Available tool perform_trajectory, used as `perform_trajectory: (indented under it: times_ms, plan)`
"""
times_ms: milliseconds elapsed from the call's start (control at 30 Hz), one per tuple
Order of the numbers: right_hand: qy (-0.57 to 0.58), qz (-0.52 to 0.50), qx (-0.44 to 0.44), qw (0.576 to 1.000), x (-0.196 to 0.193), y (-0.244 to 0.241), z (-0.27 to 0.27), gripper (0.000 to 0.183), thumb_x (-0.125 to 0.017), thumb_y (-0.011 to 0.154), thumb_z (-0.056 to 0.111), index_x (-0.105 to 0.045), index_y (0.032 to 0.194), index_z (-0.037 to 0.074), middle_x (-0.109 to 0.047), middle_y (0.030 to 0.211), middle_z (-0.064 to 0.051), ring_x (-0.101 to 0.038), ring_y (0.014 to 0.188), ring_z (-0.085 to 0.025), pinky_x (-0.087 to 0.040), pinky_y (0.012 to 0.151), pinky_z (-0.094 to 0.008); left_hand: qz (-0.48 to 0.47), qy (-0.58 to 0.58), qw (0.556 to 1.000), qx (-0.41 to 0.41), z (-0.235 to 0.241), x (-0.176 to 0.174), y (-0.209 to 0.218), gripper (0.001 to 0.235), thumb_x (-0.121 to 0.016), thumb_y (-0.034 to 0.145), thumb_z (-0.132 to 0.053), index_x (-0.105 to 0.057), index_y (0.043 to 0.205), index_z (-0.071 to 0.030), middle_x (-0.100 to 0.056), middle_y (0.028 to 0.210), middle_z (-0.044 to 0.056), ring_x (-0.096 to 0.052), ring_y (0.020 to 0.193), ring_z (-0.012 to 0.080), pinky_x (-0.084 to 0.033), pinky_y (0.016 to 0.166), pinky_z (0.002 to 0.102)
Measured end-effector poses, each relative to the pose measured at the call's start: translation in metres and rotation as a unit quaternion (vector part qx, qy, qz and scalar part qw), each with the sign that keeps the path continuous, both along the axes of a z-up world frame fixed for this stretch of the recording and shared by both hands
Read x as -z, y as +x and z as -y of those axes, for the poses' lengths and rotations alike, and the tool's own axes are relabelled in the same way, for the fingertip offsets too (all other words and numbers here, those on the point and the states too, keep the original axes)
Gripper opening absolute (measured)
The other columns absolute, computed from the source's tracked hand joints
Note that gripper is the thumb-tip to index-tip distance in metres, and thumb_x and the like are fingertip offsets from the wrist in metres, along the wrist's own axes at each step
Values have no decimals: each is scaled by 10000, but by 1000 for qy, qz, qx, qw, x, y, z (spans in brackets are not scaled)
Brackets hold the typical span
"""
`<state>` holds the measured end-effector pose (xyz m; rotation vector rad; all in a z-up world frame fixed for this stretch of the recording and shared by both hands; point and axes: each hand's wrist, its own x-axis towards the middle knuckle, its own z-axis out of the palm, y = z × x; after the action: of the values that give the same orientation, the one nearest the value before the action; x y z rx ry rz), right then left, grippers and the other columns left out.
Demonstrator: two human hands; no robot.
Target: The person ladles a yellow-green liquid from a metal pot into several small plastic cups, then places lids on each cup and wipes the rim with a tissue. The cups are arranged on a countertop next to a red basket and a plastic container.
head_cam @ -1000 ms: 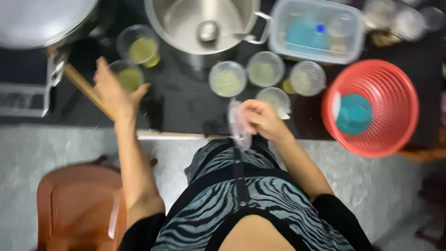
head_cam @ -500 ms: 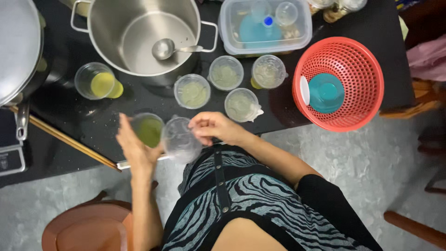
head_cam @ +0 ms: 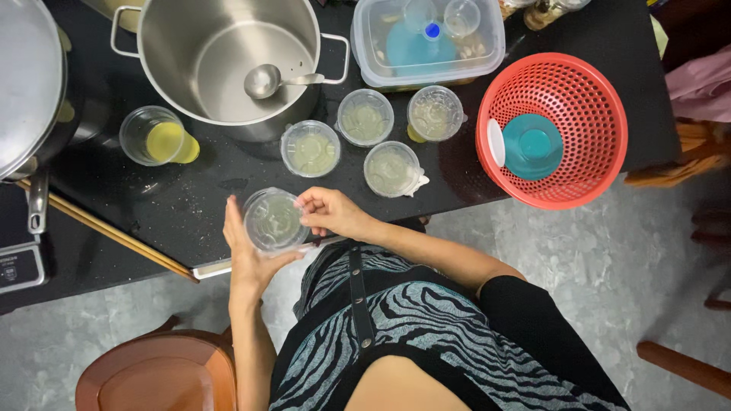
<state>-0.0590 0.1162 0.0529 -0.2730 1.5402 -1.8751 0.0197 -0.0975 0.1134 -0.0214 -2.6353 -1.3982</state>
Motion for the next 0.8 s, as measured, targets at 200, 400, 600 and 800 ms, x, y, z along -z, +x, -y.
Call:
perform_trajectory:
  times_ms: [200, 400, 600, 800]
  plan:
    - [64, -69, 20, 995, -26, 0, 4, 356, -689, 943, 88, -533, 1256, 28, -681, 857, -54, -665, 619, -96, -541, 499, -255, -5, 174, 983, -53, 10, 29, 21, 1028, -898, 643, -67, -423, 1553, -7, -438, 1479, 166, -550, 1231, 246, -518, 1021, 383]
    - [138, -215, 9, 967, -55, -4, 7, 378, -651, 990, 144, -457, 1293, 29, -702, 715, -84, -685, 528, -167, -539, 496, -323, -16, 295, 940, -170, -4, 60, 23, 591, -794, 869, 36, -547, 1405, 15, -627, 1100, 24, -624, 941, 84, -539, 801, 220]
    - [235, -302, -7, 924, -59, -11, 16, 421, -669, 983, 216, -462, 1281, 3, -716, 701, -107, -694, 523, -222, -533, 531, -369, 0, 286, 939, -190, -5, 49, 22, 426, -748, 954, 4, -606, 1355, 16, -600, 1029, 6, -612, 908, 66, -541, 807, 207]
    - [191, -271, -2, 943, -52, -8, 16, 427, -656, 983, 193, -493, 1312, -24, -718, 719, -112, -711, 539, -211, -551, 525, -345, -45, 188, 961, -196, -13, 38, 21, 413, -755, 946, 18, -625, 1338, -3, -523, 1142, 44, -582, 916, 85, -533, 765, 222]
